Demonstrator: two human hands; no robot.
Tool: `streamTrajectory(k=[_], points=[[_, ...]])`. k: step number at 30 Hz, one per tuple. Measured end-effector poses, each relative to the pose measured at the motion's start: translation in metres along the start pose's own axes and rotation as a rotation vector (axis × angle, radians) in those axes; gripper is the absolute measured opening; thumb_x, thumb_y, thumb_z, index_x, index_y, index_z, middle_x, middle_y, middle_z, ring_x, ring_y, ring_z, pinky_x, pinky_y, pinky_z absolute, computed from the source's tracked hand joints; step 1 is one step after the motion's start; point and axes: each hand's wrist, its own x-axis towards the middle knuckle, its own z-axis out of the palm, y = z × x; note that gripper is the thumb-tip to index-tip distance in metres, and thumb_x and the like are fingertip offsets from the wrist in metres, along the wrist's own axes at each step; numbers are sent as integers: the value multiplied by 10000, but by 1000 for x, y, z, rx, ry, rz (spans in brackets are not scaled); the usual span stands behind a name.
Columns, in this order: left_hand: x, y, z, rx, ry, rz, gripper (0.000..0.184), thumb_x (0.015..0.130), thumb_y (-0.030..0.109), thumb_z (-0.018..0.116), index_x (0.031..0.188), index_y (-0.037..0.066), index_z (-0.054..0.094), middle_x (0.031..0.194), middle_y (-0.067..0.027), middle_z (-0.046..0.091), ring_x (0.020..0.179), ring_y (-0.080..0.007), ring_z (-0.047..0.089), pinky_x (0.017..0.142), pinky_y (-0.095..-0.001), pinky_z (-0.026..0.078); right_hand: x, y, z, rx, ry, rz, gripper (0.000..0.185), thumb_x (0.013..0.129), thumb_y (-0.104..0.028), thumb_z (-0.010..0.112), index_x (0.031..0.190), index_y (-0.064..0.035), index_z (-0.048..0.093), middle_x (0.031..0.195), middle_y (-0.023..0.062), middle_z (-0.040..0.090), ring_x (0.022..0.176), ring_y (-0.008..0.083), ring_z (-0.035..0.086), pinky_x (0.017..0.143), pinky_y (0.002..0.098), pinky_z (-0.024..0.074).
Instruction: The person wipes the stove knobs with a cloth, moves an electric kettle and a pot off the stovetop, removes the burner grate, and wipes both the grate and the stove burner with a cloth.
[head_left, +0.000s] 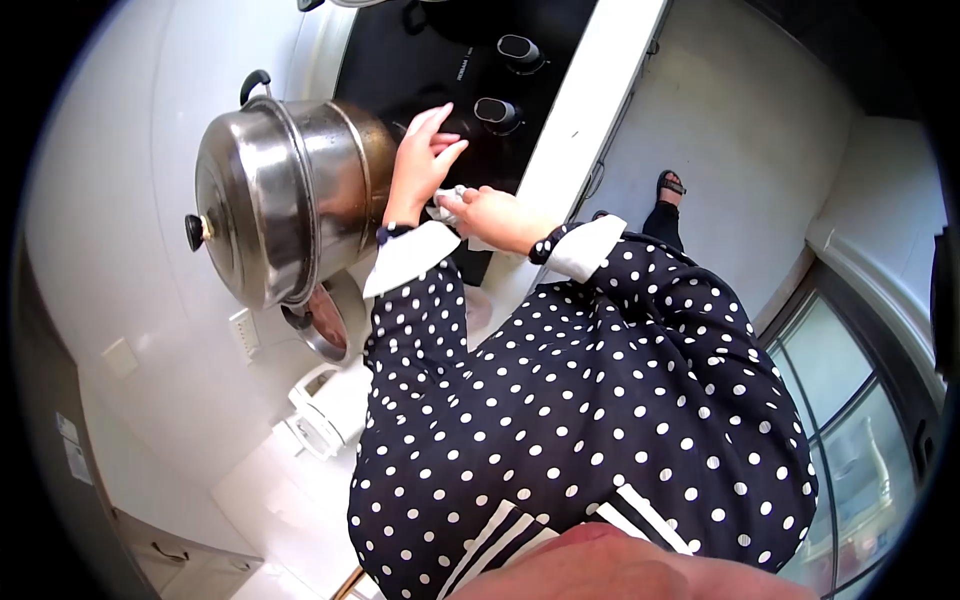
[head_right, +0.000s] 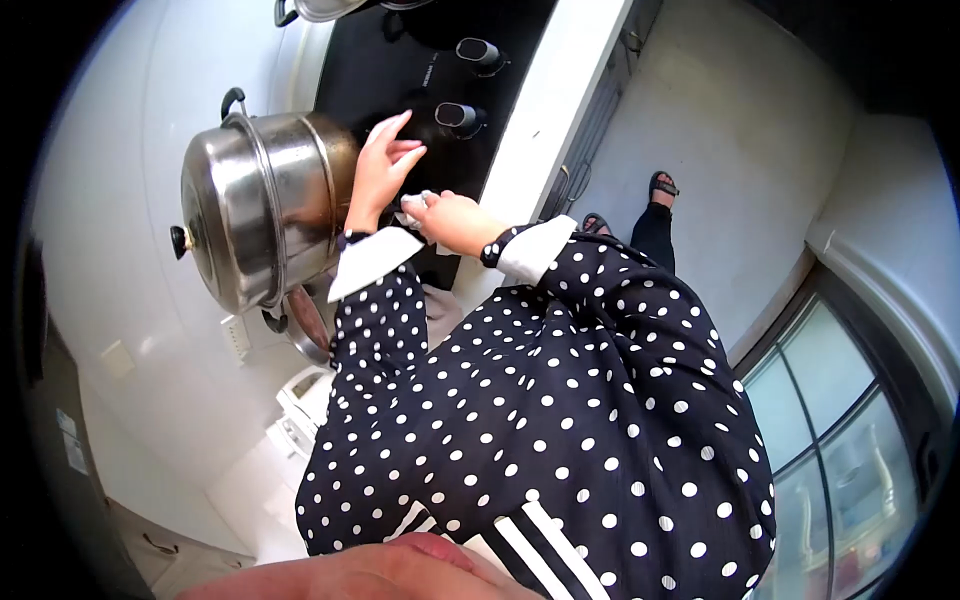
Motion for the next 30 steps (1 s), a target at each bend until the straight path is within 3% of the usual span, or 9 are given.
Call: streamTrajectory(k=[2,5,6,8,10,13,18,26,30], points=[[-33,-6,-11,-71,73,-55,449,803,12,659,1233,11,533,1187,-130,543,895,-172,644,767,-258,526,-14,-16,-1,-112,-15,22,443,749,-279,675,1127,-97,534,991,98,584,901,251,557,687,343,474],[-78,-18,-9,-184,170,-126,404,821,13,645,1210,-15,542,1137,-124,586,900,-161,641,768,-258,519,-48,-8,14,-332,-157,-75,259,805,-218,589,1017,-70,593,1054,50,508,965,211,481,719,306,428],[-90,-21,-6,-193,186,-150,394,825,11,641,1206,-20,544,1123,-122,596,902,-158,640,768,-258,517,-57,7,21,-201,-12,-226,188,828,-181,539,946,-46,594,1044,49,516,958,214,487,729,312,442],[-106,-18,1,-179,234,-159,368,828,6,635,1187,-19,560,1104,-122,610,891,-151,639,770,-256,514,-59,16,10,-30,-157,-121,193,806,-128,564,962,-24,608,1003,94,549,928,249,521,746,343,464],[-118,-15,8,-251,298,-178,356,844,-2,622,1194,-5,562,1100,-92,618,896,-109,618,776,-224,503,-55,14,-19,278,-51,75,204,783,-94,590,968,-14,625,936,146,574,872,300,563,762,383,477],[-124,-15,17,-301,382,-149,347,844,-8,620,1187,-11,566,1095,-89,619,887,-104,617,775,-224,501,-41,31,-80,276,138,300,190,811,-93,589,984,-27,631,928,163,583,829,317,594,750,382,491],[-103,8,43,-361,347,-152,312,824,11,636,1132,-10,594,1045,-103,628,831,-136,637,735,-241,511,34,102,-165,-294,515,200,118,810,-130,651,863,-33,692,1059,107,578,940,295,526,785,347,466],[16,58,82,-140,516,-57,462,739,55,715,1177,29,573,1137,-118,584,903,-220,621,741,-307,500,47,163,-144,-479,175,-8,178,826,-44,541,994,-11,587,936,135,520,874,298,533,721,376,489],[76,51,90,-19,475,-184,626,661,93,786,1226,25,526,1154,-126,554,903,-234,616,754,-318,511,28,161,-182,-103,7,63,180,823,-47,560,990,-1,610,928,161,541,824,315,578,700,381,490]])
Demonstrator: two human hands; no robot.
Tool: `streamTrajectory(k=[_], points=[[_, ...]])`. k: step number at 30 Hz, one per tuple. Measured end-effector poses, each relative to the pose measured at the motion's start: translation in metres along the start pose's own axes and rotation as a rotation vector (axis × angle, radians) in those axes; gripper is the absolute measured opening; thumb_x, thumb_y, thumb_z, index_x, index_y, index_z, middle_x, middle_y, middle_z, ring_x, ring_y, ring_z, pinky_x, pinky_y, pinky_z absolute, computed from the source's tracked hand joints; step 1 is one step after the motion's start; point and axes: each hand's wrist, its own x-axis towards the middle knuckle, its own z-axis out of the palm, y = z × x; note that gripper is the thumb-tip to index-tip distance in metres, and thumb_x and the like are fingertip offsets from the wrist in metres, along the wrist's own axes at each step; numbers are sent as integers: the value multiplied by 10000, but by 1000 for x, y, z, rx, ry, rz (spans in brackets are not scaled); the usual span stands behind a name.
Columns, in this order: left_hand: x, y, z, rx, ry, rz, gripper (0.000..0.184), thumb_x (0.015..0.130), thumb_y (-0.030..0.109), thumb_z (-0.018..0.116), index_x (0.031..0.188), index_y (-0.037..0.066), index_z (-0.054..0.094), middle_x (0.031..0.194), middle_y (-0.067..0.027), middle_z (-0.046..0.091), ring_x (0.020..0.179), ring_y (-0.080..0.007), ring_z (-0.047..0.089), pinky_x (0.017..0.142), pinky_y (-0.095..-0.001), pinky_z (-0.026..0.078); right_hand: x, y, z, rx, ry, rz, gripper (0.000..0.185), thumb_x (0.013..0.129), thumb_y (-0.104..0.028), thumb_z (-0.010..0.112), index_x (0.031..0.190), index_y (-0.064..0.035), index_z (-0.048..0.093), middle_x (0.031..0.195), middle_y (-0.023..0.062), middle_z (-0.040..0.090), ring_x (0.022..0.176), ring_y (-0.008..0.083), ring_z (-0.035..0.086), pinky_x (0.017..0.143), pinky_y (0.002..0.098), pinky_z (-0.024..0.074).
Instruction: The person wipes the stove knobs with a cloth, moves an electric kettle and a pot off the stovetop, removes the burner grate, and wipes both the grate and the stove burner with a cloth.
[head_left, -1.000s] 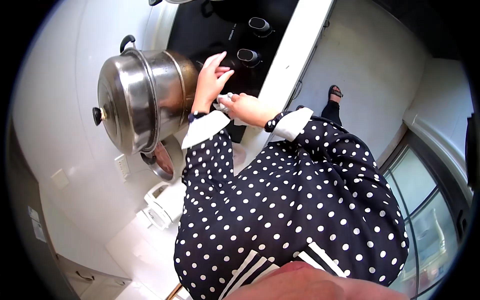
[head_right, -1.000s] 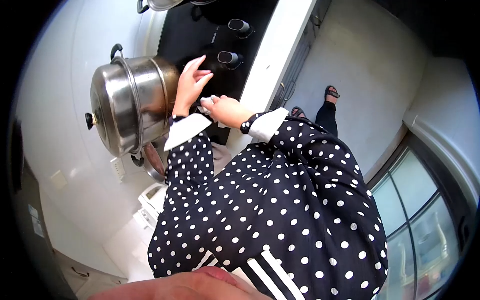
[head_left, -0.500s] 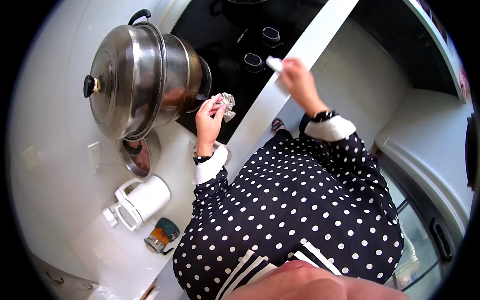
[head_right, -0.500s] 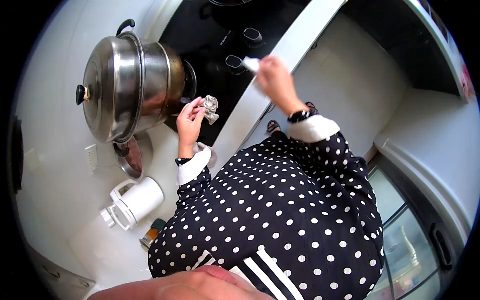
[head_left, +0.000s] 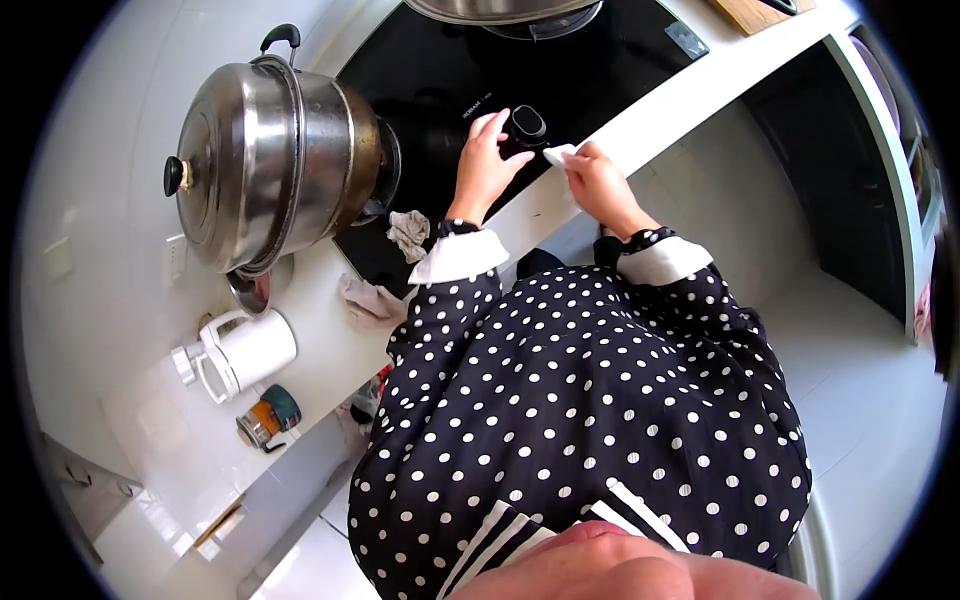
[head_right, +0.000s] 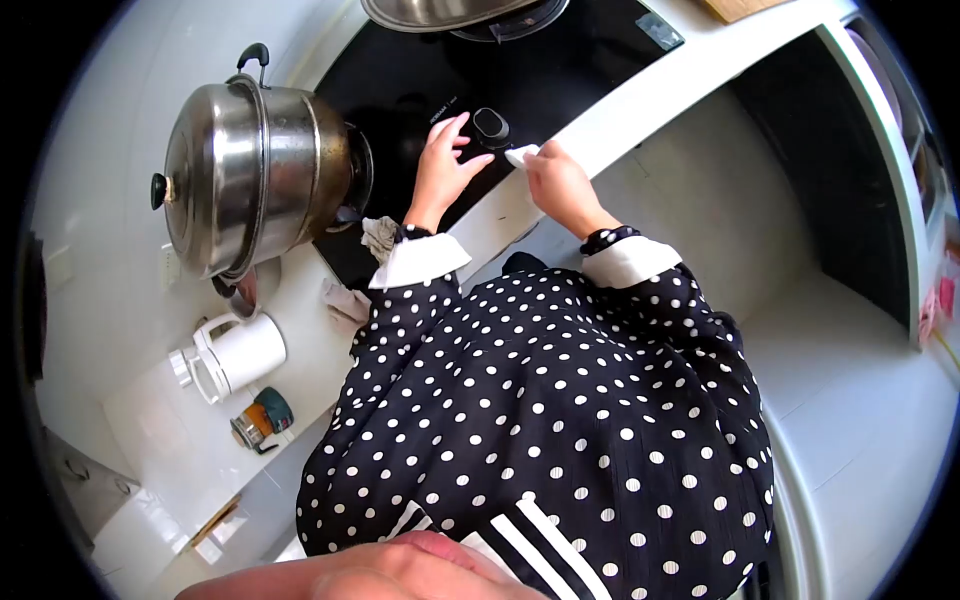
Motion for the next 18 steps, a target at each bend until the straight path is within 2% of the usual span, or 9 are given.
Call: streamTrajectory(k=[2,3,4,6,7,10,13,16,18], points=[[15,6,11,0,-10,-85,610,658,113,801,1203,21,543,1160,-124,551,928,-227,611,769,-318,512,14,-2,-20,202,9,210,159,815,-53,583,957,2,630,931,167,559,782,329,592,689,378,490],[21,7,16,-2,-16,-126,602,657,123,809,1192,19,552,1163,-123,549,940,-224,609,777,-318,512,26,-7,-23,269,139,165,131,810,-68,612,920,-9,653,926,166,576,733,341,596,669,376,488],[25,0,23,-27,-12,-133,588,648,124,810,1170,15,562,1146,-125,556,944,-234,608,782,-322,510,34,-8,-18,311,162,107,159,803,-82,622,950,-35,659,934,148,572,757,326,597,681,370,492],[30,-11,29,-72,-5,-136,560,631,127,814,1128,7,583,1113,-129,571,953,-254,608,792,-329,506,45,-12,-9,271,83,-87,179,787,-85,635,961,-67,668,932,122,568,795,302,591,696,367,495],[30,-9,28,144,46,-24,492,615,76,794,1064,1,608,1058,-133,592,956,-281,606,808,-335,497,50,-13,-1,170,56,-181,193,776,-85,636,965,-95,676,904,95,553,832,278,579,704,358,496],[33,-8,26,81,16,-81,449,608,22,765,1034,15,623,1019,-122,601,921,-281,605,800,-327,491,73,-13,7,81,15,-260,224,760,-23,629,963,-95,686,851,64,531,772,237,570,660,322,498],[34,-12,27,34,29,-79,429,592,7,767,1001,26,638,978,-96,598,873,-246,607,745,-302,494,77,-13,8,123,56,-209,229,750,-11,616,951,-98,685,801,65,527,716,244,576,632,326,500],[35,-5,25,3,23,-146,405,590,1,766,975,25,643,961,-87,588,850,-225,607,722,-289,497,55,-18,0,95,-2,-139,159,763,-51,602,895,-85,682,802,69,535,768,252,580,661,345,498],[33,-7,26,5,21,-137,400,584,-7,763,966,25,647,954,-82,578,838,-207,603,711,-284,500,61,-18,2,87,14,-170,174,745,-38,610,898,-82,680,799,72,532,780,250,582,663,344,499]])
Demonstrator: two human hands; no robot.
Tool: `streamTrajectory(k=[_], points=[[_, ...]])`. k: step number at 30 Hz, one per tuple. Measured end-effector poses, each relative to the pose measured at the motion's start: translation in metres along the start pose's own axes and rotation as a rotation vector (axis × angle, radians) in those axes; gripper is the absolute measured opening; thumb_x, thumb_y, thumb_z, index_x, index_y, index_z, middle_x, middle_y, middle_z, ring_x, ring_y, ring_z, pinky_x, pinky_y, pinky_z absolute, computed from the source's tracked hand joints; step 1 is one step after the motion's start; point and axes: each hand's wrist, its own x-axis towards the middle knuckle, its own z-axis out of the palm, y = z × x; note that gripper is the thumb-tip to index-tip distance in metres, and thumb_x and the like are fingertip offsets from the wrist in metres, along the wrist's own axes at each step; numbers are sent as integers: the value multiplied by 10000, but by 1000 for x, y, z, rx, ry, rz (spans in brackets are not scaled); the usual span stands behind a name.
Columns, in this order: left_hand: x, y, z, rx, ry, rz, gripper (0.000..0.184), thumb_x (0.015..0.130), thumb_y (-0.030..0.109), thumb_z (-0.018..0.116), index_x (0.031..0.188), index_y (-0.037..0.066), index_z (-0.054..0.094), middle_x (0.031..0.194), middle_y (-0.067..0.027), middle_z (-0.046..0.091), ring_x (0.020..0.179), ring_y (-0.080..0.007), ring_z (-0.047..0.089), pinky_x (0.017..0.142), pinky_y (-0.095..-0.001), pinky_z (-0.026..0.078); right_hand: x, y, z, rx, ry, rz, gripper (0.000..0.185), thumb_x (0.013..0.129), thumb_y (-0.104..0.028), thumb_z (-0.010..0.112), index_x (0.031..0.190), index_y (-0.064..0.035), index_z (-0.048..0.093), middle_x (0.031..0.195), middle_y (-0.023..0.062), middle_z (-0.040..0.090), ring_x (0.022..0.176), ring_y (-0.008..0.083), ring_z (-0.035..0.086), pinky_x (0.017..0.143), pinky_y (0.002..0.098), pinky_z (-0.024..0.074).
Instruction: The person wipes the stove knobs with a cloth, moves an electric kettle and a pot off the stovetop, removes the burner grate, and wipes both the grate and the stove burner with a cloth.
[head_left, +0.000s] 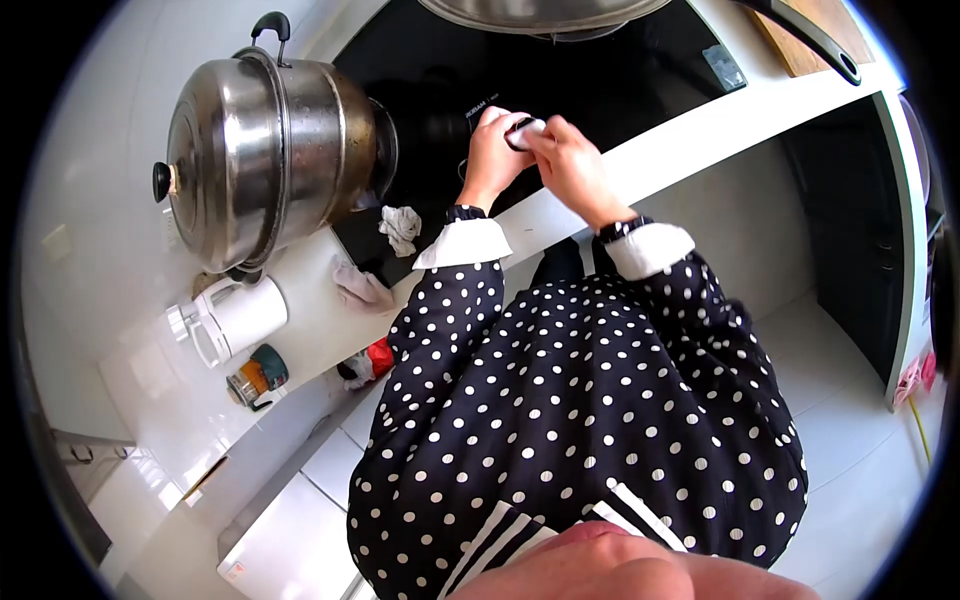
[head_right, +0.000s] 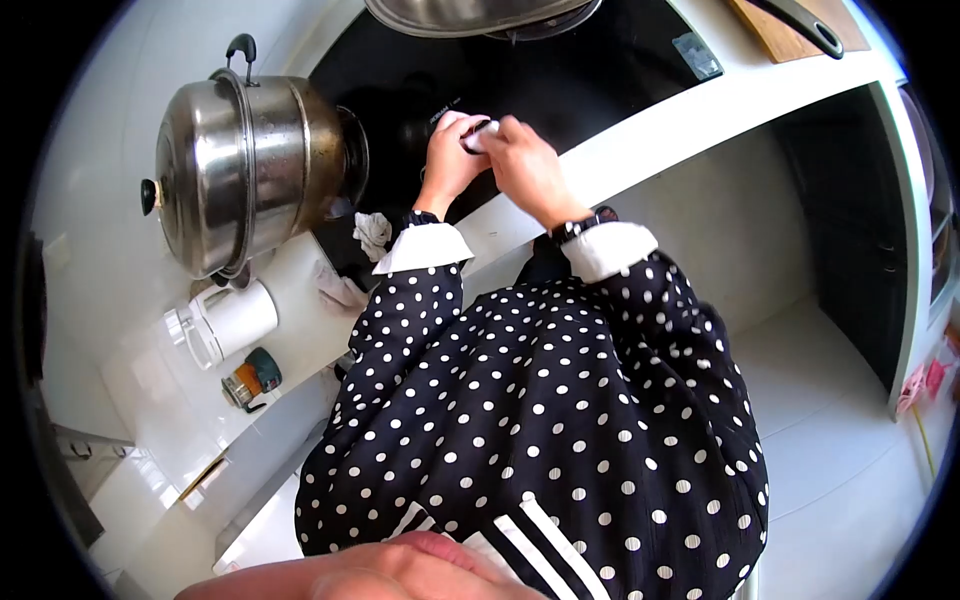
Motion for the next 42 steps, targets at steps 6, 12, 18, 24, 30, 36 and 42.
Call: streamTrajectory(k=[6,12,18,24,30,36,42], points=[[3,-1,-2,64,33,109,396,585,-4,762,960,20,640,935,-79,580,802,-212,610,701,-276,504,2,3,2,-23,-23,-15,181,722,-18,614,881,-78,675,803,62,530,778,244,581,658,346,500],[2,2,-3,34,33,82,401,570,22,781,946,18,641,906,-89,579,813,-247,600,719,-300,491,22,4,8,24,27,-31,145,726,-35,615,856,-79,662,820,71,545,757,257,570,672,336,495],[4,-14,4,-91,-20,24,447,572,34,809,983,16,633,929,-52,550,770,-154,598,684,-259,515,-27,20,-23,182,-133,224,151,770,-42,635,906,-77,692,799,118,555,685,310,584,631,371,483],[0,-9,3,-64,-66,24,478,614,24,815,1040,-17,602,1018,-73,522,845,-175,615,745,-263,547,20,47,7,-83,68,48,246,769,-51,592,1007,-69,651,907,100,554,860,286,576,685,349,499],[-4,-3,-8,-147,-94,-33,508,672,-30,757,1145,-18,571,1060,-87,520,868,-169,611,774,-265,538,-58,1,9,-216,-167,115,244,777,-37,537,1014,13,560,944,129,491,845,284,546,653,378,514],[-43,-10,-60,-210,263,-72,360,789,-30,650,1141,2,580,1060,-107,539,816,-158,614,730,-264,524,-9,-45,25,-139,-147,-79,142,781,-61,534,890,24,568,919,113,497,866,261,536,667,330,504],[-112,-22,-93,-93,396,-155,273,847,14,621,1119,7,602,988,-53,579,824,-106,586,735,-220,487,-38,-32,47,-703,-281,-218,417,800,-142,514,1147,82,575,1355,166,408,1089,247,449,846,264,427]])
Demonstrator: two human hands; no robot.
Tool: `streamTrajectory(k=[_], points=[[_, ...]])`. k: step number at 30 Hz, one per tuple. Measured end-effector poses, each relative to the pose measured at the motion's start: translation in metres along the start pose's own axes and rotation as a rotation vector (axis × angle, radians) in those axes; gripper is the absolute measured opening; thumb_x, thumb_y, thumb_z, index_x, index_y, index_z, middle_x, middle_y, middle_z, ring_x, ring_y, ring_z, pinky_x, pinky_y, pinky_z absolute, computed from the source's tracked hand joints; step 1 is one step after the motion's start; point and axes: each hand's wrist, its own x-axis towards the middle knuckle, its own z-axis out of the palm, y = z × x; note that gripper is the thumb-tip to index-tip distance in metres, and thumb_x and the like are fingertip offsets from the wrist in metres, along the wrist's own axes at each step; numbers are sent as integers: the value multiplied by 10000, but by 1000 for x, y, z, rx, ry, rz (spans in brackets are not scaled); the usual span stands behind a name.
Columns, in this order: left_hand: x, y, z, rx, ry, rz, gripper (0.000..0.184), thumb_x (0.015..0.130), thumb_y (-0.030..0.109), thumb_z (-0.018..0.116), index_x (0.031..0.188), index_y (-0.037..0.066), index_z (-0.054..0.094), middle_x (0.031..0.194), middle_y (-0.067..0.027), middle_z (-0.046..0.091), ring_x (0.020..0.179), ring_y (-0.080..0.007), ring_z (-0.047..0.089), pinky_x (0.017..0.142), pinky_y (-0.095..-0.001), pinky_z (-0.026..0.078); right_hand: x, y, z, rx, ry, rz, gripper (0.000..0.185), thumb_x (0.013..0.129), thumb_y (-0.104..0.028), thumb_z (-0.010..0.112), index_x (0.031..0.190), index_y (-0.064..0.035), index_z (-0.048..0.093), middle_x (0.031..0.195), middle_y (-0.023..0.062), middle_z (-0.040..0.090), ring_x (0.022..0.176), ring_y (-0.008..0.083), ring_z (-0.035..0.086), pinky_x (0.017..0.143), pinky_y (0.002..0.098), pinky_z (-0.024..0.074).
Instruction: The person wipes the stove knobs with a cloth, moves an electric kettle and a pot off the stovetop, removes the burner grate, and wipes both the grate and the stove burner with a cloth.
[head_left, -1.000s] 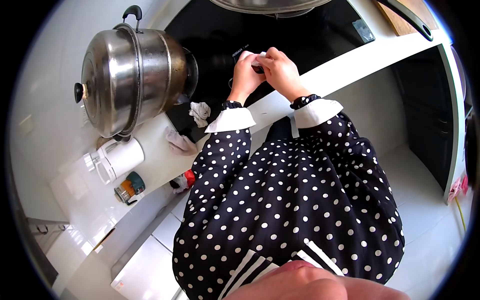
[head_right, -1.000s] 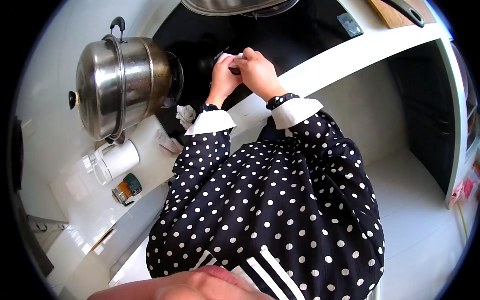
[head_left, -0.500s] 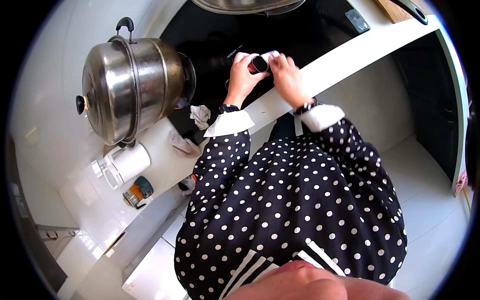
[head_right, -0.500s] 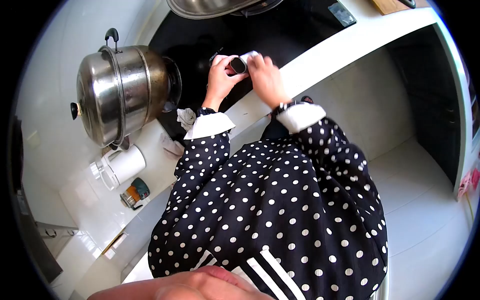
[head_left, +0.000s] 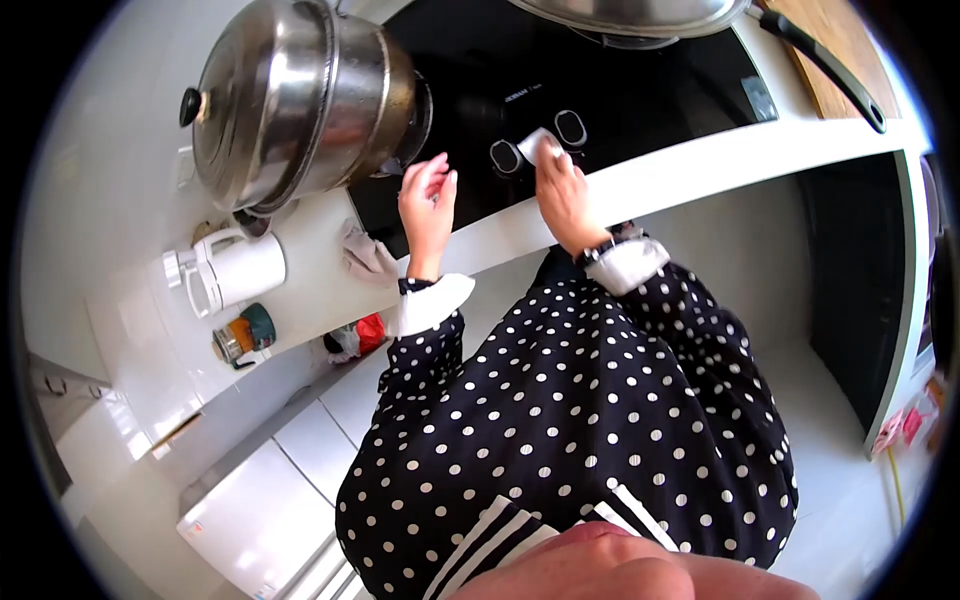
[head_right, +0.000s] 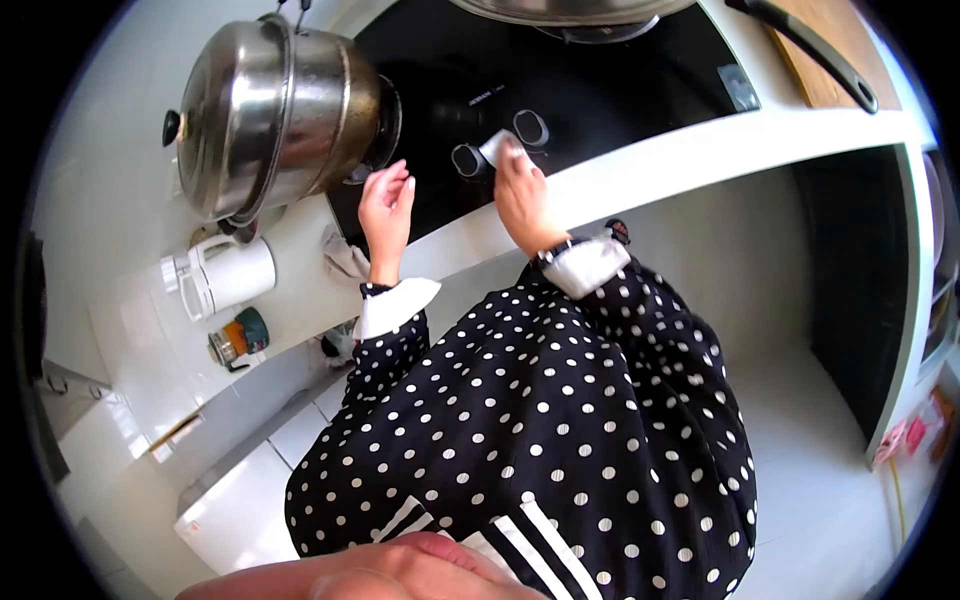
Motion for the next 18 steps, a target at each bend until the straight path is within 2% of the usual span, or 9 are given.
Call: streamTrajectory(k=[3,4,8,10,12,14,16,17,18], points=[[-29,-20,-7,-2,63,-37,253,820,12,634,1073,24,628,963,-70,601,764,-137,618,690,-239,507,2,-1,-3,-97,17,-46,519,859,-163,460,1304,102,417,1351,188,425,1207,288,398,1026,324,317],[-38,-24,-6,-1,69,-52,254,820,13,634,1073,26,628,959,-70,603,757,-136,618,686,-240,508,18,-1,-6,-166,-49,-96,518,853,-138,461,1305,107,404,1318,197,455,1236,298,385,1023,322,328],[-57,-22,1,-68,89,-150,260,812,17,643,1071,34,631,924,-52,610,732,-129,607,668,-241,503,100,4,54,184,43,59,410,855,-113,450,1208,89,491,1319,167,453,1248,301,391,983,310,411],[-63,-19,-2,-76,75,-144,261,815,22,640,1076,30,628,919,-62,602,728,-137,609,670,-248,500,137,14,46,194,-117,103,433,849,-128,464,1245,46,468,1377,148,402,1292,289,351,992,332,419],[-69,-29,-3,-117,89,-133,271,829,5,631,1099,21,620,954,-54,597,758,-104,592,676,-219,486,165,33,70,214,-49,82,496,851,-144,475,1321,3,407,1423,137,353,1332,280,305,1045,332,361],[-73,-33,-11,-92,141,-161,271,812,28,647,1082,27,624,976,-79,593,795,-159,605,702,-265,494,181,28,55,260,-139,146,552,895,-236,462,1383,-15,330,1466,142,284,1356,301,259,1116,333,232],[-84,-38,-17,55,214,-141,285,796,47,662,1077,31,623,1021,-100,580,856,-207,600,743,-303,491,180,2,64,-117,-245,-134,569,895,-282,473,1373,-5,340,1472,143,268,1355,301,257,1118,330,230],[-86,-45,-22,189,265,-92,298,788,54,669,1081,32,621,1055,-108,568,899,-228,589,771,-318,485,164,-15,69,-83,-290,-285,591,878,-298,500,1359,12,354,1471,159,264,1352,297,265,1122,335,224],[-82,-53,-24,322,324,-37,311,780,61,676,1085,33,618,1089,-116,557,941,-248,577,799,-333,478,139,-28,64,167,-259,-342,611,857,-295,527,1352,23,358,1466,166,269,1361,284,256,1119,354,238]])
